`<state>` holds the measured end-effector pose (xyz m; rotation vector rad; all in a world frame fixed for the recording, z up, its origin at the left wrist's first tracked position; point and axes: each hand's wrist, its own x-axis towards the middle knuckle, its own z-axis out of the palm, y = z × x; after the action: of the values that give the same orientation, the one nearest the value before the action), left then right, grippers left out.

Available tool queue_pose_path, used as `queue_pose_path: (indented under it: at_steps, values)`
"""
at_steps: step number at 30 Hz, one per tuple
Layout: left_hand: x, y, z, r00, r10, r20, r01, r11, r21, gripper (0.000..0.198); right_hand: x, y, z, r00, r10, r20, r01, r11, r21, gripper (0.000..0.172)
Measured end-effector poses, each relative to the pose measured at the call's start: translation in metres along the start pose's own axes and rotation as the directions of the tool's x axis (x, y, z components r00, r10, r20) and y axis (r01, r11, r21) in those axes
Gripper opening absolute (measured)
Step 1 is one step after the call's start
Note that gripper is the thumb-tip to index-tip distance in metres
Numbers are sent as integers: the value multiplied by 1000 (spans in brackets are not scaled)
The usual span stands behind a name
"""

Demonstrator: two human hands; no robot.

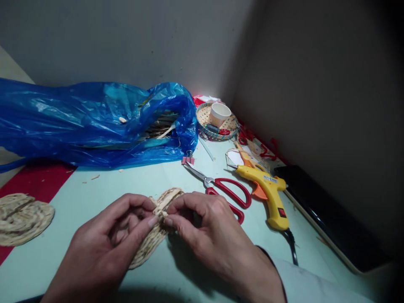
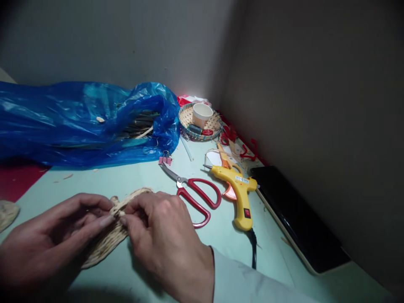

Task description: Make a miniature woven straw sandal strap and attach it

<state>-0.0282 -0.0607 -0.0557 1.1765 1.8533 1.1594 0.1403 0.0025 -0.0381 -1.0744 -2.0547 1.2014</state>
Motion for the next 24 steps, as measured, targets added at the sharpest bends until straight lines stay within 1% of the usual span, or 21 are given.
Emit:
queue_pose_path:
  at_steps: [3,6,8,10,12,15,17,19,24]
  values:
    - [3,3,-5,999,-42,30,38,990,134,33,1,1,1,1000,-2,-8,2,1000,5,9]
    - [5,6,-8,998,-53,40,45,984,170,32,1,2,1,1000,-5,-7,5,1000,9,8]
    - [5,6,-8,997,-59,49,52,991,121,31,1,2,0,1000,-12,0,12,1000,8,9]
    - [6,7,-7,994,-85,67,83,996,32,31,1,1,0,1000,-18,3,18,1000,-5,9]
    - [5,8,-6,985,-146,97,152,986,-66,32,0,0,-1,1000,-21,0,21,999,-30,8]
    - [4,10,-4,961,-234,149,257,953,-163,33,-1,-1,-2,999,-31,-9,30,996,-81,9]
    - [4,11,-4,951,-258,173,289,939,-186,33,-1,0,-3,999,-41,-22,38,993,-116,9]
    - [5,11,-4,947,-266,180,296,939,-175,33,-1,1,-3,999,-45,-26,42,990,-136,10]
    - [6,13,-4,948,-273,166,297,944,-145,27,-1,1,-3,999,-36,-27,32,990,-138,10]
